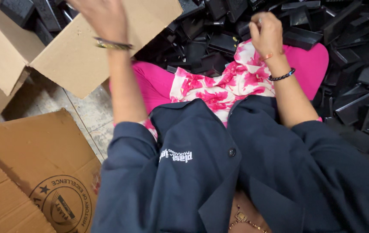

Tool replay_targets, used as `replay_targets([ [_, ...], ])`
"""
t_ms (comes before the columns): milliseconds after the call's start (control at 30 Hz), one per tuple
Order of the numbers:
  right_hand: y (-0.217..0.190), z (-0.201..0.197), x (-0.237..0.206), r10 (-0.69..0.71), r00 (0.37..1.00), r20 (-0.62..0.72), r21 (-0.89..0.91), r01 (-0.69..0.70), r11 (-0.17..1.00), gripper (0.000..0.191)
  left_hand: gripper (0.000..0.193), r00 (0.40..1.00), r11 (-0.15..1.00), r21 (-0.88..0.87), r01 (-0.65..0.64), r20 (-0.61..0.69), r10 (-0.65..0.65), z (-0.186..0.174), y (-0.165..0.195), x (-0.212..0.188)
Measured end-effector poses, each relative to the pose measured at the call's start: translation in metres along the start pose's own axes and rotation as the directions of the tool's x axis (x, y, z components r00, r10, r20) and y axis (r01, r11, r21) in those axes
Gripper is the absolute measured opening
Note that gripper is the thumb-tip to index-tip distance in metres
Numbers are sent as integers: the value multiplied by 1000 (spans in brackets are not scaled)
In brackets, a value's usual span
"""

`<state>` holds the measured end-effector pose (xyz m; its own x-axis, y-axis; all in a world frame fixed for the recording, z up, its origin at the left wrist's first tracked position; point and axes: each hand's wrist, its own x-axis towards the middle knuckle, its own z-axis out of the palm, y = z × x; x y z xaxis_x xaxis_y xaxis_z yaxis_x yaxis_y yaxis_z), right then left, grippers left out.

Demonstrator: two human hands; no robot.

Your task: The person sits on the floor and repeatedly picks up small black plastic parts from a large pile, briefly inspects them, and places them into a cardboard box. The person continues this sorting process throughout the clip.

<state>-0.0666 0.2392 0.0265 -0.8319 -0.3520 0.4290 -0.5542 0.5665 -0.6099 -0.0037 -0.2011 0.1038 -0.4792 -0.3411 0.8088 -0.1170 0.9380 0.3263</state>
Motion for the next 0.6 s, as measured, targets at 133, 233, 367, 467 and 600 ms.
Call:
replay_targets([
  [133, 18, 36, -19, -87, 984, 158, -152, 111, 982, 10, 35, 959, 966, -258, 15, 278, 60, 25, 75, -86],
  [233, 9, 61, -26, -84, 935, 345, -203, 162, 966, 14, 29, 916, 817, -563, 121, 380, 127, 26, 125, -156],
  [367, -9, 61, -30, -25, 903, 430, -184, 114, 976, 8, 48, 405, 193, -369, 909, 890, -208, 31, 135, -218],
  [467, -46, 38, -31, -58, 897, 438, -86, 105, 991, 12, 62, -11, -290, -23, 957, 993, -115, 22, 123, -238],
  [600, -127, 18, -31, -214, 865, 455, 92, 193, 977, 11, 85, 352, -575, -241, 782, 932, 88, -4, 124, -235],
])
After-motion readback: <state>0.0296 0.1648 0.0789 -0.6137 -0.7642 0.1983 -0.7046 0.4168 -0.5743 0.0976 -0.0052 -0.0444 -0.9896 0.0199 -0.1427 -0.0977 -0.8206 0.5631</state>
